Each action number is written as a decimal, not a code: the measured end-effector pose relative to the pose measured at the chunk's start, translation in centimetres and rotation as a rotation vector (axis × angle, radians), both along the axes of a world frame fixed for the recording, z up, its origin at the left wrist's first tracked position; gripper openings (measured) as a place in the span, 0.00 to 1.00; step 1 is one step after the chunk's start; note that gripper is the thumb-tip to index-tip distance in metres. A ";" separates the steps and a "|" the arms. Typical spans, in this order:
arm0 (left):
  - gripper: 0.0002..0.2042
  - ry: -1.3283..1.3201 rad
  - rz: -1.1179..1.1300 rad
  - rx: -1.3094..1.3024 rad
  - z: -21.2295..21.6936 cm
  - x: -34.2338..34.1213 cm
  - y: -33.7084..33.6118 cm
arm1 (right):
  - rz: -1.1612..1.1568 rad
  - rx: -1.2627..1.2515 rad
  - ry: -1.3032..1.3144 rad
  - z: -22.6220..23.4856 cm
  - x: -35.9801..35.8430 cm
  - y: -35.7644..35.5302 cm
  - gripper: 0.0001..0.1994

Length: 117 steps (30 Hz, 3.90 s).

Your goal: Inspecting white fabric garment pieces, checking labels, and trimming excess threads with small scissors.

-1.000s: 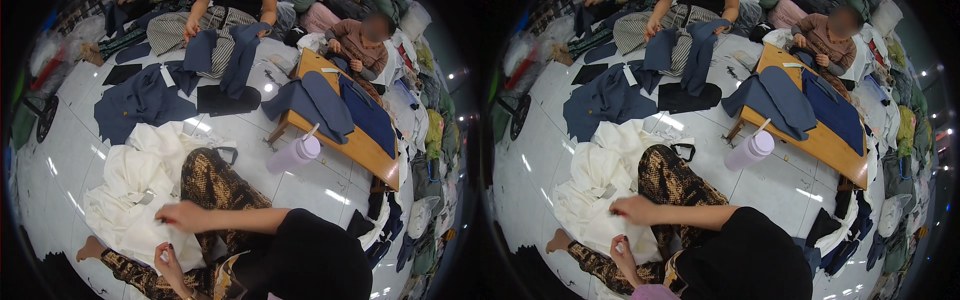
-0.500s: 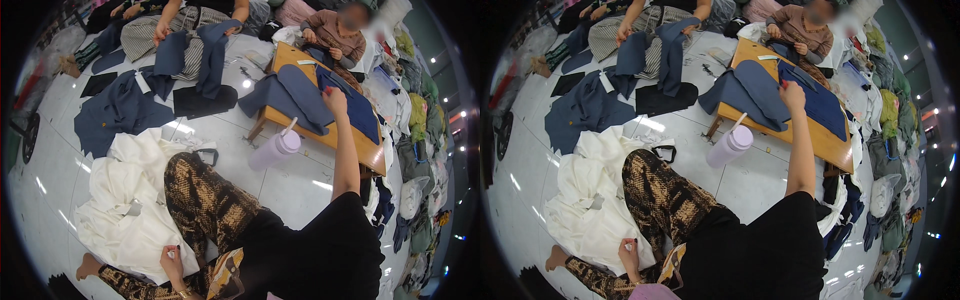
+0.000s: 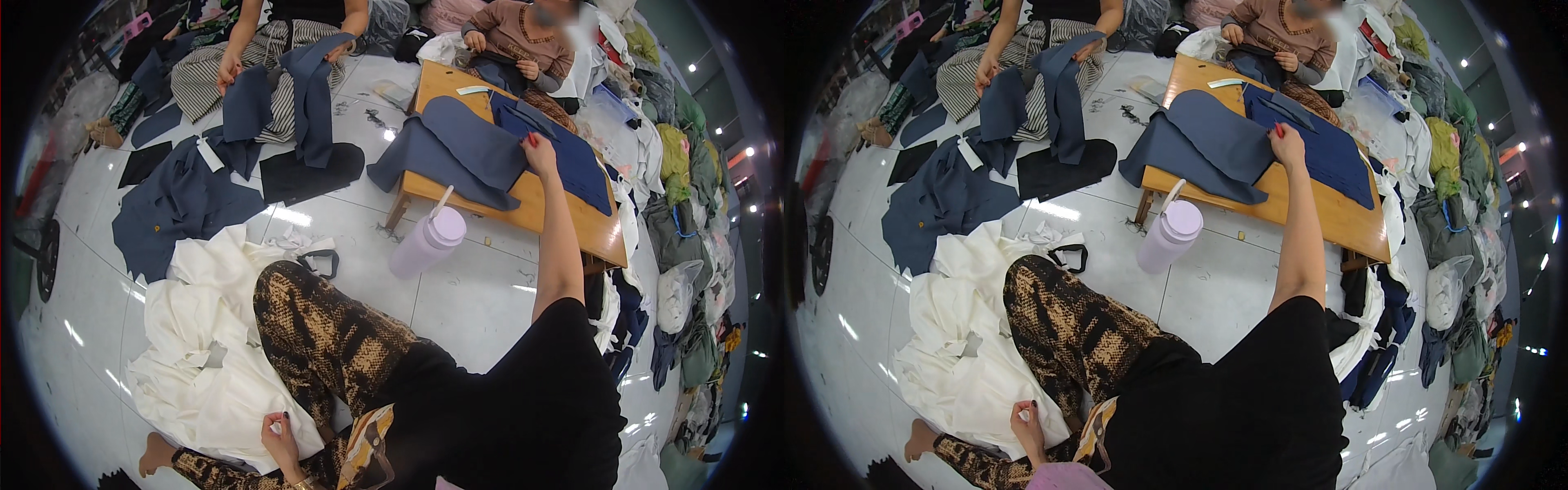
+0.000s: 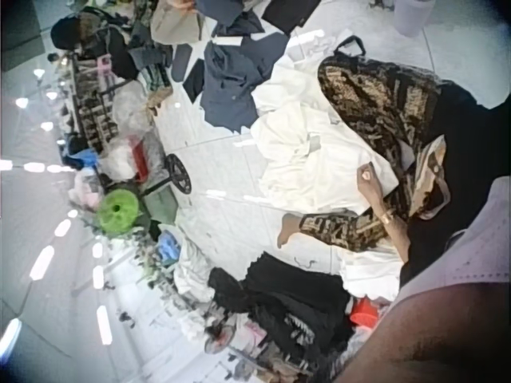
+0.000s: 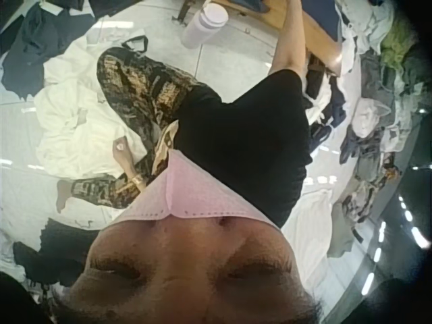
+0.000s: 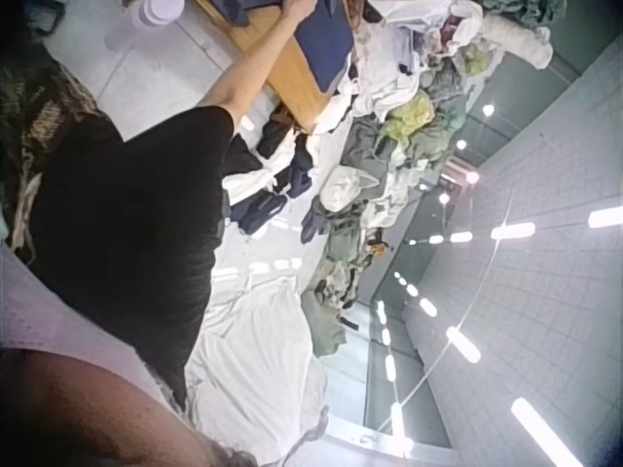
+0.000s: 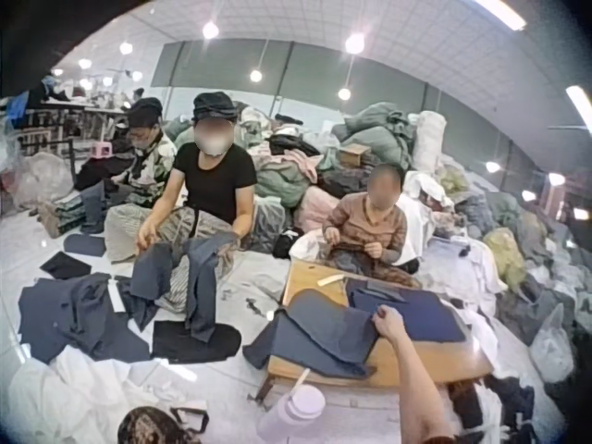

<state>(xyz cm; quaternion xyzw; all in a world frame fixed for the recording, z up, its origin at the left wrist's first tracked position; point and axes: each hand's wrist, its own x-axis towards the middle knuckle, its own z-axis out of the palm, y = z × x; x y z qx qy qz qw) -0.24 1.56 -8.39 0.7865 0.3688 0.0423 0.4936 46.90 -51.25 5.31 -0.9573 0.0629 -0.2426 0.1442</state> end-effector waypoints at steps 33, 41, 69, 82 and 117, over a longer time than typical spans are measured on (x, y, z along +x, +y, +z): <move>0.06 0.071 0.120 -0.010 0.4 -0.9 -0.2 | -0.237 -0.267 0.126 3.2 0.3 2.1 0.15; 0.06 0.033 0.102 -0.025 0.6 -0.5 -0.2 | -0.313 -0.236 0.371 1.2 -1.0 1.3 0.16; 0.11 -0.529 -0.495 0.098 15.5 23.3 -0.5 | 0.908 1.709 0.105 16.4 2.7 24.0 0.10; 0.38 -0.824 -0.307 0.256 19.5 36.2 -6.5 | 1.298 1.948 0.243 22.0 -2.8 38.8 0.17; 0.14 -0.719 0.212 0.520 22.2 30.3 10.8 | 1.026 0.914 0.111 15.2 2.6 43.7 0.08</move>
